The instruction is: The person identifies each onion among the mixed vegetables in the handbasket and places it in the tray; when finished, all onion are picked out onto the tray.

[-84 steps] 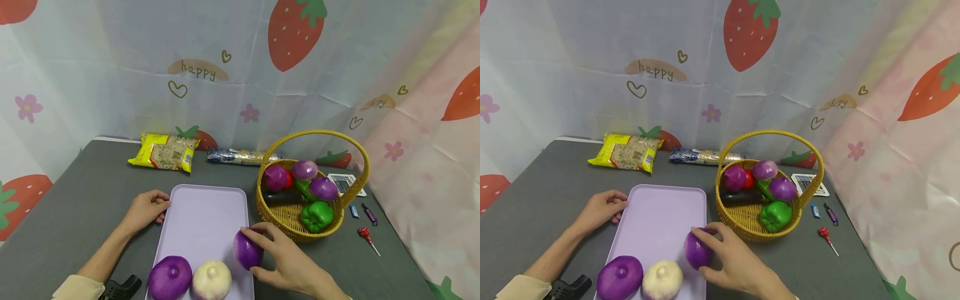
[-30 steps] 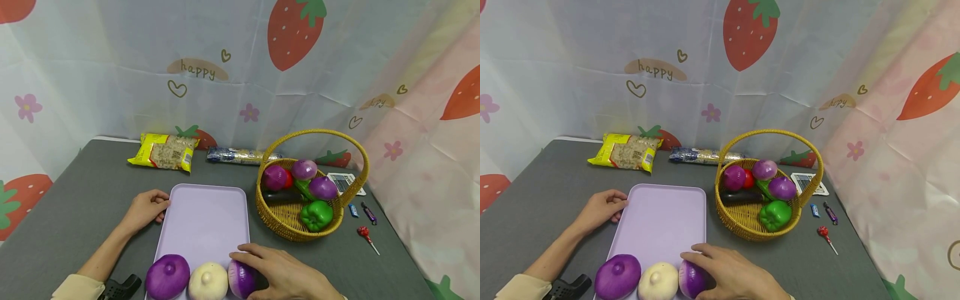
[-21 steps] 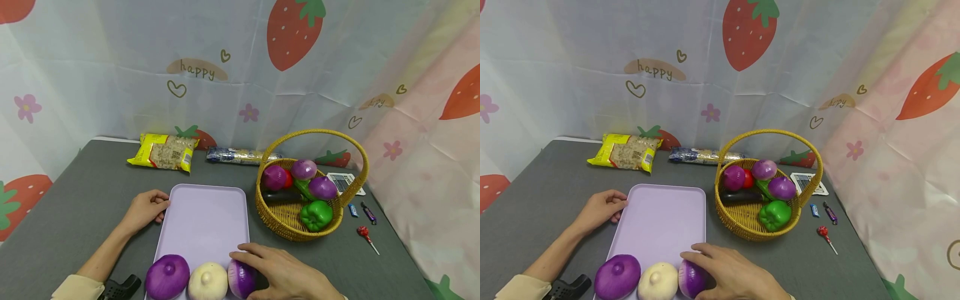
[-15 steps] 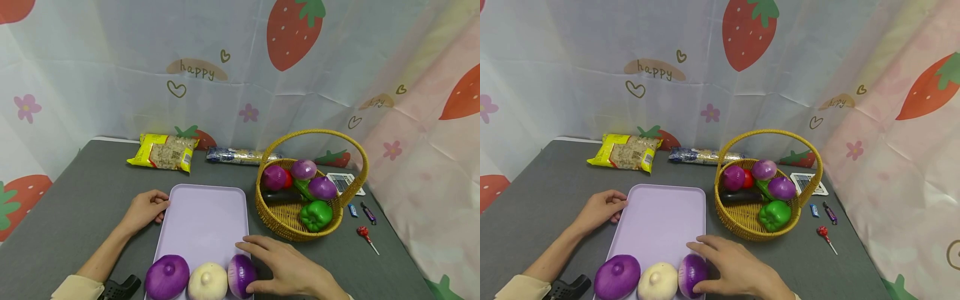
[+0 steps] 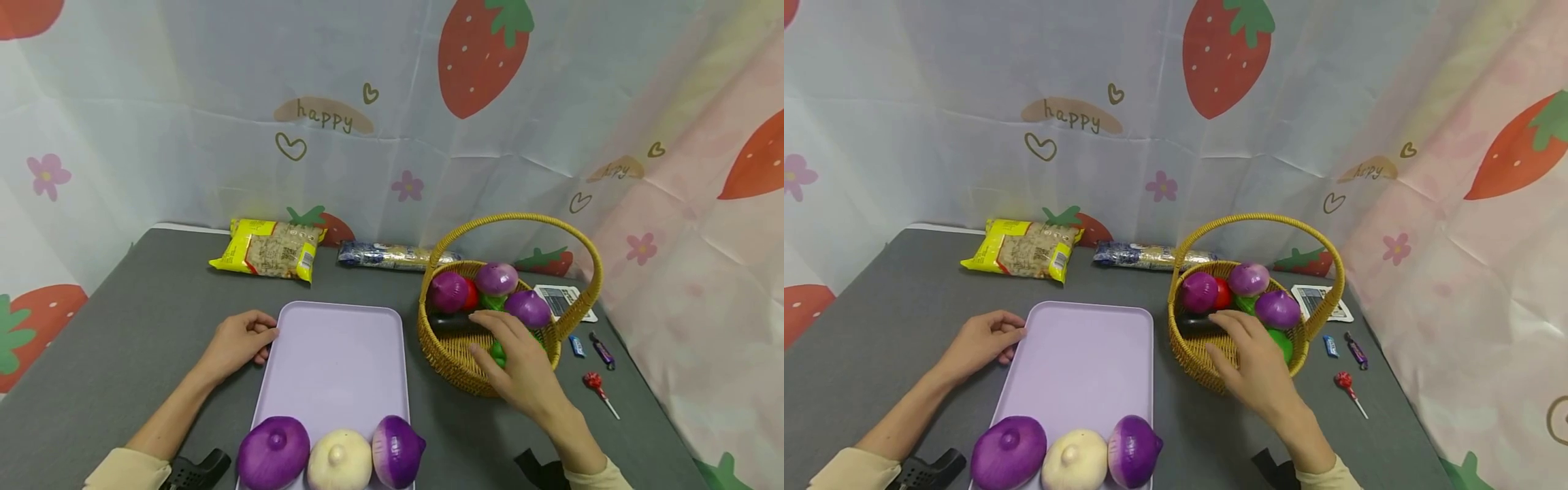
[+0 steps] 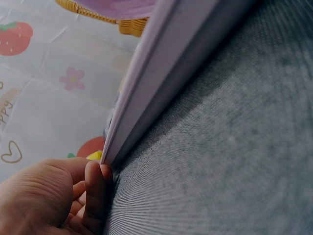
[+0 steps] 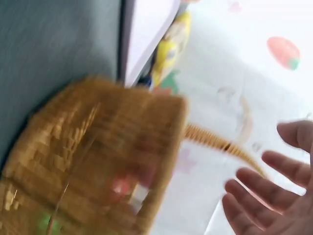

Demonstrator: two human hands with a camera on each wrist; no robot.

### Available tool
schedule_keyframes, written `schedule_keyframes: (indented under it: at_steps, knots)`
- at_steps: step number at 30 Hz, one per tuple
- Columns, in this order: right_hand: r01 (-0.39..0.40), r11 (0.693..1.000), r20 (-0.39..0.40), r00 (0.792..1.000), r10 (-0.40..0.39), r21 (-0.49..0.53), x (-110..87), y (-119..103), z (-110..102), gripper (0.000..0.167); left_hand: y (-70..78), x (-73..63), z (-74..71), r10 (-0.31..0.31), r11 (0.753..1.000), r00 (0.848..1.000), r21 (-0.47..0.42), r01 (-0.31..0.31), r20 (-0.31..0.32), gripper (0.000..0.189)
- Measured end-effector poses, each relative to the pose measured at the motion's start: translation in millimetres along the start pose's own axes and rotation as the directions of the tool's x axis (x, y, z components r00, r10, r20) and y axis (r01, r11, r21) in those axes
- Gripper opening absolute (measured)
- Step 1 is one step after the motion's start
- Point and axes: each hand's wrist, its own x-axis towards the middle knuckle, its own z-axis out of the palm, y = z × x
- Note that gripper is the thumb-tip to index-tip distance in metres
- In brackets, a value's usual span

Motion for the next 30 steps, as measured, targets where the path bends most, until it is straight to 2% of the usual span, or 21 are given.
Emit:
schedule_keyframes:
  at_steps: [3,6,11,15,20,30]
  knots:
    - [-0.031,0.999,-0.092,0.995,0.028,-0.024,3.1,21,-1,0.04,0.7,-0.3,-0.2,0.006,1.0,1.0,-0.001,-0.006,0.001,0.029]
    - [-0.087,0.995,-0.125,0.989,0.081,-0.042,4.8,42,-1,0.043,1.7,-0.6,-0.7,0.004,1.0,1.0,-0.003,-0.004,0.001,0.029]
    - [-0.234,0.97,-0.047,0.972,0.231,-0.069,5.4,67,-2,0.055,1.2,-0.1,-0.8,0.001,1.0,1.0,-0.007,-0.001,0.005,0.029]
    - [-0.294,0.951,0.043,0.953,0.298,-0.092,6.3,77,0,0.063,0.4,0.3,-0.8,0.003,1.0,1.0,-0.008,-0.003,0.006,0.03]
    - [-0.291,0.946,0.086,0.948,0.305,-0.146,9.0,85,5,0.065,0.3,0.1,-0.8,0.002,1.0,1.0,-0.008,-0.002,0.005,0.03]
    - [-0.218,0.945,0.013,0.974,0.228,-0.245,8.8,94,12,0.054,1.8,-0.3,-0.9,-0.001,1.0,1.0,-0.005,0.001,0.004,0.031]
